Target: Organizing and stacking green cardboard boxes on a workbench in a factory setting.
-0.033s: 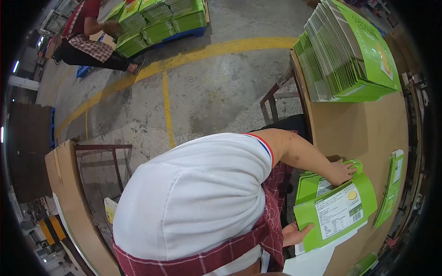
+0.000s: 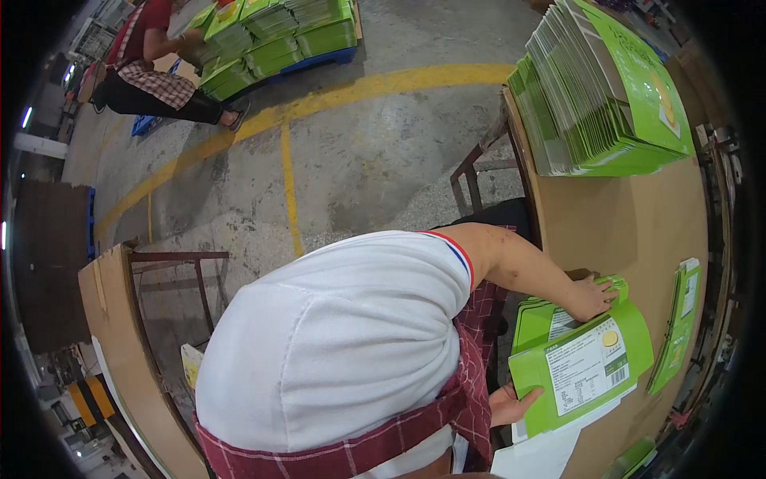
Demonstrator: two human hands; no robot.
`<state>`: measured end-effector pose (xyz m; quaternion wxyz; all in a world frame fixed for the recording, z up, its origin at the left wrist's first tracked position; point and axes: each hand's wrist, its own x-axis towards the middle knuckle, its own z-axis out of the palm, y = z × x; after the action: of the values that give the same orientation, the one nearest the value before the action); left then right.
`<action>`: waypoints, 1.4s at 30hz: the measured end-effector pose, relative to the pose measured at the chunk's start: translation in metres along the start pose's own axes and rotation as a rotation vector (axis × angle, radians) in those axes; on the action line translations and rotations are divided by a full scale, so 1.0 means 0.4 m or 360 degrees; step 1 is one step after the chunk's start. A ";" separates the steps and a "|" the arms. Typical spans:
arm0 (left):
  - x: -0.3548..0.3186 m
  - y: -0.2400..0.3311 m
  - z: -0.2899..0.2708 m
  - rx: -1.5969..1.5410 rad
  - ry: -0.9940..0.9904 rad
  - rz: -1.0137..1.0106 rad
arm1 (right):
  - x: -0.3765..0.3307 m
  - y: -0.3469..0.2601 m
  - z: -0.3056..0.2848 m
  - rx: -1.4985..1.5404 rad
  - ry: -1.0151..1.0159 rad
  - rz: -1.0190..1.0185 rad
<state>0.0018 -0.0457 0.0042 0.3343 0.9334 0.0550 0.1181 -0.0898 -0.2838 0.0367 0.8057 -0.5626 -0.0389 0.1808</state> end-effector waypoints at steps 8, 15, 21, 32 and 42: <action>0.002 0.007 -0.003 -0.0033 -0.0042 -0.0027 | -0.017 0.002 0.010 -0.0065 -0.0045 -0.0019; 0.001 0.015 -0.018 -0.0064 -0.0087 -0.0063 | -0.028 0.012 0.035 -0.0011 -0.0076 -0.0091; -0.001 0.015 -0.022 -0.0049 -0.0087 -0.0070 | -0.026 0.016 0.036 -0.0071 -0.0096 -0.0107; 0.015 -0.017 0.025 0.0207 0.0190 0.0114 | 0.016 0.048 -0.026 0.0323 -0.0072 0.0181; 0.013 0.011 -0.053 -0.0860 -0.0040 -0.0167 | -0.011 0.040 0.089 0.0028 0.0099 0.0111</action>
<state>0.0017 -0.0351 0.0238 0.5774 0.8077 0.0655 0.0994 -0.1071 -0.2488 0.0354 0.8048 -0.5618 0.0073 0.1915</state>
